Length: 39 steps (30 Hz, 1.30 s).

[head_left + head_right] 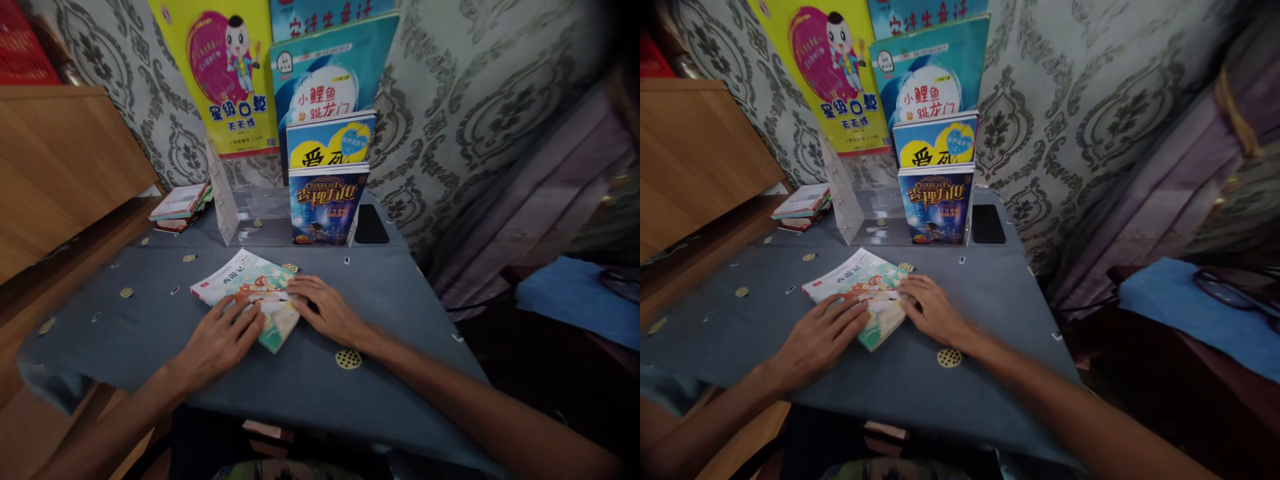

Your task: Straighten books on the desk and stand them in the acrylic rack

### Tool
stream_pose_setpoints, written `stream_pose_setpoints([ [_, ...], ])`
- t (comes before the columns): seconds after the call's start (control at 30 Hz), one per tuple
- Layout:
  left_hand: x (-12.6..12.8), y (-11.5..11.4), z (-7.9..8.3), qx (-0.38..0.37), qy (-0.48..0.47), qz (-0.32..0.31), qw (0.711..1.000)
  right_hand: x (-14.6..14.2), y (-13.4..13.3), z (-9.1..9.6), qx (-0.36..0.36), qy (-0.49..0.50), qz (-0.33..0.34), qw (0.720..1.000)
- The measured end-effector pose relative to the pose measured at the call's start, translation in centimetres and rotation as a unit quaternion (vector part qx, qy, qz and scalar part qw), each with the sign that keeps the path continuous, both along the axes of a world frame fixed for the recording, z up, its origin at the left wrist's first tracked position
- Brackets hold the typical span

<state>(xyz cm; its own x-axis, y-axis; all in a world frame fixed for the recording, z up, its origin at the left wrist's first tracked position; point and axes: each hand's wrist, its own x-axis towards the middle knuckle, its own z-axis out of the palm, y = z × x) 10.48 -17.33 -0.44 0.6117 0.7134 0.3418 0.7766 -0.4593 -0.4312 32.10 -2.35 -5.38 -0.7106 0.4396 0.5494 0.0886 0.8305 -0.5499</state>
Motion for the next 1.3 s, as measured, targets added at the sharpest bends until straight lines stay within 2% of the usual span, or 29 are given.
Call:
stream_pose_setpoints([
  [0.17, -0.2, 1.3, 2.3, 0.071, -0.103, 0.025, 0.992, 0.0, -2.2, 0.8, -0.080, 0.004, 0.023, 0.997],
  [0.27, 0.2, 2.0, 4.2, 0.101, -0.106, 0.039, 0.989, 0.4, -3.4, 1.7, -0.180, -0.009, 0.053, 0.982],
  [0.37, 0.9, 2.5, 6.1, 0.103, -0.085, 0.036, 0.990, 0.7, -4.1, 2.4, -0.313, -0.006, 0.093, 0.945],
  [0.43, 1.6, 3.0, 7.3, 0.100, -0.063, 0.034, 0.992, 0.5, -4.5, 2.5, -0.409, 0.021, 0.126, 0.903],
  [0.47, 1.9, 3.3, 7.9, 0.095, -0.050, 0.033, 0.994, 0.2, -4.6, 2.4, -0.463, 0.045, 0.148, 0.873],
  [0.57, 3.3, 4.4, 9.2, 0.066, -0.006, 0.018, 0.998, -0.6, -5.0, 1.7, -0.612, 0.124, 0.221, 0.749],
  [0.63, 4.3, 5.3, 9.7, 0.034, 0.013, -0.003, 0.999, -1.0, -5.0, 1.4, -0.679, 0.150, 0.252, 0.673],
  [0.73, 6.0, 6.6, 9.7, -0.024, 0.023, -0.033, 0.999, -0.9, -4.5, 1.6, -0.733, 0.157, 0.262, 0.608],
  [0.83, 7.5, 7.7, 8.9, -0.082, 0.022, -0.061, 0.995, -0.3, -3.8, 2.2, -0.767, 0.171, 0.248, 0.567],
  [1.0, 9.1, 8.8, 7.0, -0.135, 0.013, -0.093, 0.986, 0.5, -2.8, 2.6, -0.814, 0.215, 0.197, 0.503],
  [1.1, 9.2, 9.3, 6.5, -0.174, 0.002, -0.096, 0.980, 0.7, -2.5, 2.7, -0.825, 0.217, 0.190, 0.486],
  [1.3, 8.5, 9.4, 5.2, -0.225, -0.106, -0.072, 0.966, 0.7, -2.3, 2.8, -0.825, 0.204, 0.185, 0.493],
])
